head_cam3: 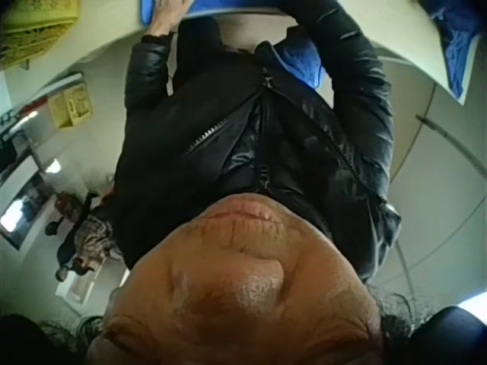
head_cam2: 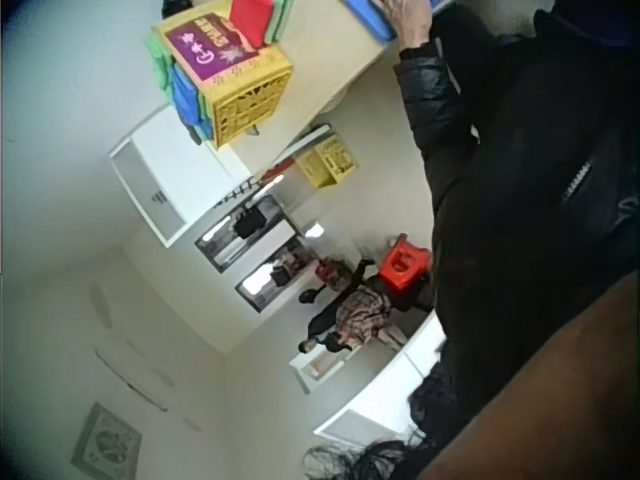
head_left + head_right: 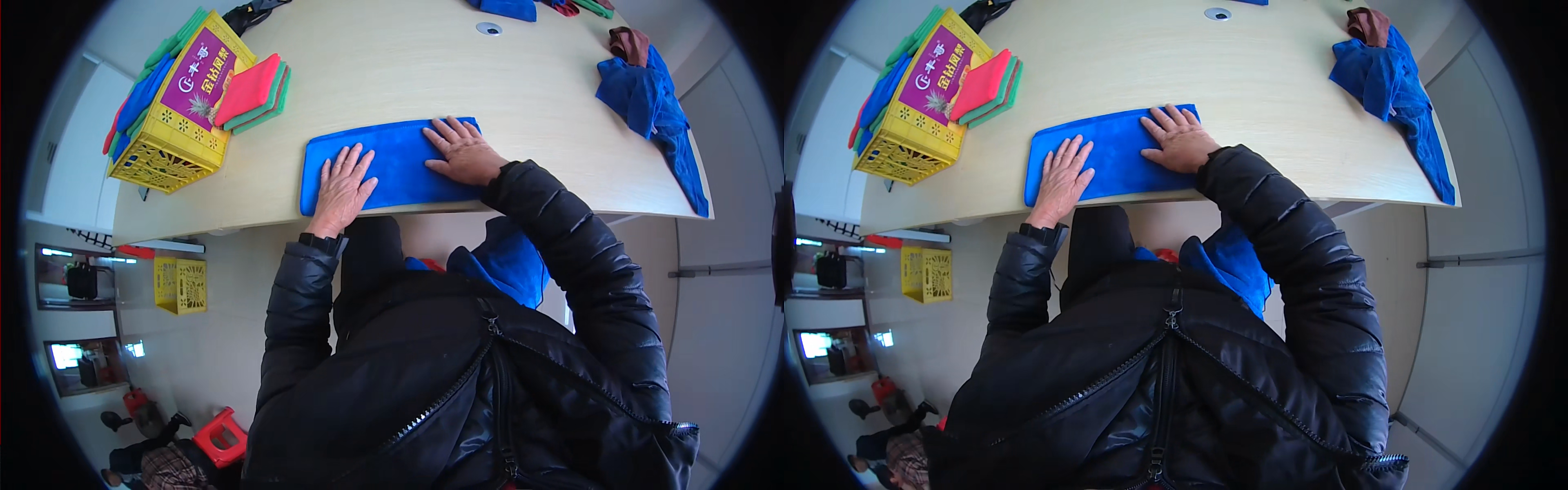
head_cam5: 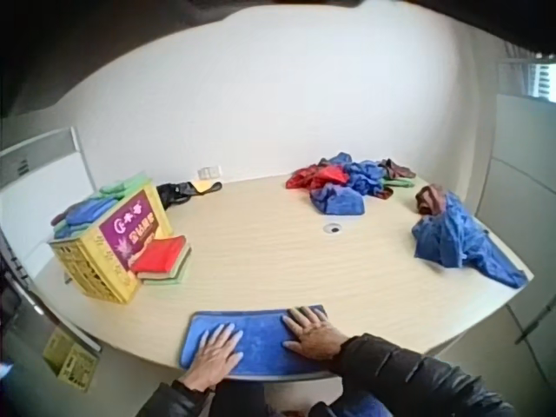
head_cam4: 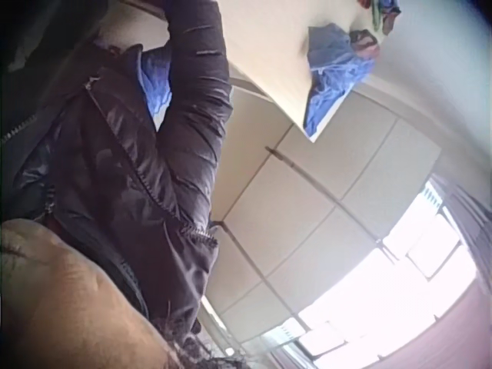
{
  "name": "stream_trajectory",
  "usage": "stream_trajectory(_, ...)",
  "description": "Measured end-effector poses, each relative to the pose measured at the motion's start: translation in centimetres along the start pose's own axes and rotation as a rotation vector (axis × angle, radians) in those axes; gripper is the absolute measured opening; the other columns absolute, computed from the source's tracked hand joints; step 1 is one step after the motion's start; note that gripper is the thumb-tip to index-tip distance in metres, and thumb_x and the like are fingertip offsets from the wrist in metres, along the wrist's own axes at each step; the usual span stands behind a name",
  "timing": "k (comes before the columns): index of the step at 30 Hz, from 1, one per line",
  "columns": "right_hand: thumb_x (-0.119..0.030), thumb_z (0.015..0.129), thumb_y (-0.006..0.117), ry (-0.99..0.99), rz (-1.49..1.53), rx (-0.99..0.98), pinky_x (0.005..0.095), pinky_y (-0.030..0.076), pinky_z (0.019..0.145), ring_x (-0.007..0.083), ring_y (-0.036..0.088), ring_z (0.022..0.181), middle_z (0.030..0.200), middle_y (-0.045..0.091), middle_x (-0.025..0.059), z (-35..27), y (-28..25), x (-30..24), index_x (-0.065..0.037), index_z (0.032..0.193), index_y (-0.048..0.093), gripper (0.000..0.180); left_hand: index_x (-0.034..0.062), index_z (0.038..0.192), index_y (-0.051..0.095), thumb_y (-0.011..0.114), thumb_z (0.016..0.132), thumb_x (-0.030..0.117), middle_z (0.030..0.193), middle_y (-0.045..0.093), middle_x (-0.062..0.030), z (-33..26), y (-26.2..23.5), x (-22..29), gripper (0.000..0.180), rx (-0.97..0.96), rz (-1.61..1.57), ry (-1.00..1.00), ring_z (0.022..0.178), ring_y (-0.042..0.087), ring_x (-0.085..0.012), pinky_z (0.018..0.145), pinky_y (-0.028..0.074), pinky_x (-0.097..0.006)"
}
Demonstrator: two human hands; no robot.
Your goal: Folding square red and blue cloths on a table.
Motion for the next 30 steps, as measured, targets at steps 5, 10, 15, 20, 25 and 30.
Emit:
stream_trajectory(5,-0.058,0.102,0.041,0.122,-0.057,-0.002,0.0541,0.016,0.123,0.0359,0.02,0.153,0.164,0.028,0.0145,-2.4,-0.9,3.5,-0.014,0.159,0.031,0.072,0.0199,0.156,0.037,0.043,0.105,0.044,0.164,0.029,-0.0069,0.2,0.1,-0.4,0.057,-0.008,-0.038,0.02,0.153,0.023,-0.029,0.123,0.012,-0.052)
stream_trajectory(10,-0.053,0.103,0.045,0.143,-0.187,0.127,0.0552,0.018,0.123,0.0364,0.022,0.153,0.164,0.028,0.0153,-3.5,-2.3,-1.2,-0.012,0.158,0.031,0.07,0.0194,0.155,0.038,0.045,0.104,0.043,0.164,0.031,-0.0072,-1.2,-0.7,-1.3,0.057,0.067,0.001,-0.025,0.152,0.025,-0.0295,0.123,0.014,-0.052)
stream_trajectory(15,-0.047,0.103,0.049,-0.078,0.078,0.351,0.0564,0.021,0.121,0.0362,0.026,0.151,0.16,0.036,0.0145,-3.0,-0.1,-11.8,-0.012,0.153,0.042,0.062,0.0193,0.155,0.039,0.046,0.104,0.041,0.163,0.032,-0.0078,-1.6,0.4,1.4,0.056,0.054,0.053,0.065,0.151,0.026,-0.0296,0.122,0.016,-0.052)
stream_trajectory(20,-0.05,0.103,0.047,-0.049,-0.008,0.301,0.0551,0.018,0.122,0.0351,0.026,0.151,0.16,0.037,0.0133,-2.3,2.2,-10.7,-0.015,0.153,0.041,0.062,0.0166,0.152,0.043,0.049,0.103,0.042,0.16,0.038,-0.0096,-3.2,-0.2,-2.5,0.056,0.144,0.053,-0.013,0.148,0.033,-0.0305,0.12,0.021,-0.052)
stream_trajectory(25,-0.051,0.104,0.043,0.186,-0.083,0.328,0.0544,0.016,0.123,0.0348,0.024,0.152,0.162,0.034,0.0124,-3.3,1.9,-5.3,-0.016,0.155,0.039,0.062,0.0117,0.154,0.038,0.044,0.105,0.042,0.16,0.035,-0.011,-5.0,-0.6,-7.9,0.058,0.143,0.011,-0.169,0.148,0.032,-0.0316,0.119,0.024,-0.051)
stream_trajectory(30,-0.05,0.103,0.046,0.31,-0.084,0.35,0.0568,0.018,0.122,0.0366,0.028,0.15,0.16,0.036,0.0129,-4.4,1.0,-3.6,-0.013,0.153,0.042,0.062,0.0043,0.134,0.056,0.057,0.098,0.043,0.142,0.052,-0.0181,-6.1,-2.2,-9.2,0.053,0.246,-0.059,-0.41,0.13,0.048,-0.0345,0.108,0.037,-0.048)
Point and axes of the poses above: each hand's wrist, its own z-axis towards the middle knuckle, its own y-axis out of the palm, x = y × z, the point moved 6 cm from there along z, towards the middle knuckle
